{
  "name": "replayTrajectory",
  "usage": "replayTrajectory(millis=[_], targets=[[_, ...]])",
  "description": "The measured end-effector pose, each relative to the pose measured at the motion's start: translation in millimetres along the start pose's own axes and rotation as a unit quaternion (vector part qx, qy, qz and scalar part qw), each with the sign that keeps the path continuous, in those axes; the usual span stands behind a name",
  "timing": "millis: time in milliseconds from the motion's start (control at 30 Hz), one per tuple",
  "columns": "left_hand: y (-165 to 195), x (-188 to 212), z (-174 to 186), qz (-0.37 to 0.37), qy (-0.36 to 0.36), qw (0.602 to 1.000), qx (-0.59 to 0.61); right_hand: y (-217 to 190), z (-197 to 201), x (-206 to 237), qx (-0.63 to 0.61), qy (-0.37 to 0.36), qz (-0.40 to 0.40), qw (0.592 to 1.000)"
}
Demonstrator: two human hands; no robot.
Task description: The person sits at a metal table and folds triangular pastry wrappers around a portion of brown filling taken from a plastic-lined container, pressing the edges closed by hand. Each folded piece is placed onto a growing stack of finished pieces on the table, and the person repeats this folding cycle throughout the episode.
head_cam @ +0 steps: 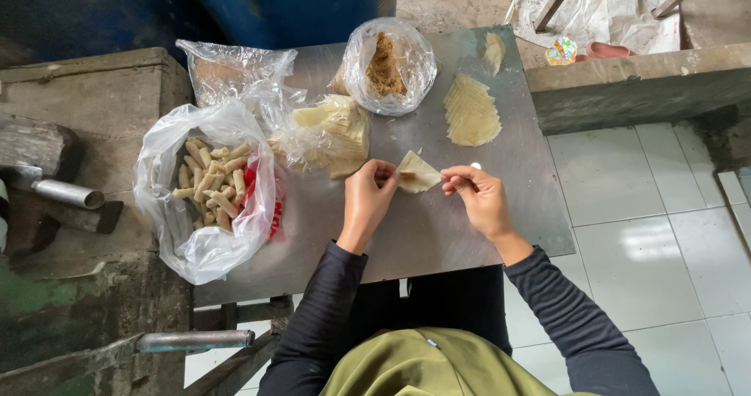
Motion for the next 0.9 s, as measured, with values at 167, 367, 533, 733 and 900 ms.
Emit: replayTrajectory(millis=[167,367,533,733,900], targets=[[0,0,0,0.007,0.000,1.000,0.005,-27,-2,14,0.119,-0.039,0.108,0.986],[2,-1,-1,0.009,-0.001,1.000,0.023,-41,7,25,0.183,-0.017,0.146,0.972],[4,0,-2,0.026,-0.009,1.000,0.016,-34,20,24,0.117,0.034,0.093,0.988],[3,0,-5,0.016,-0.028,0.998,0.062,-34,25,-58,-0.208,0.112,0.042,0.971],[3,1,-10,-0.031,-0.039,0.998,0.030,-63,-38,-155,0.013,0.075,0.147,0.986]])
Point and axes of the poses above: each hand's wrist, its own x-axis away from the middle knuckle, its own z-axis out of the back of the hand, y = z × x, the point moved 3 cm from there along -x, towards the middle knuckle, and after that the axes turned 1 degree about -y, right-handed, at the moved point
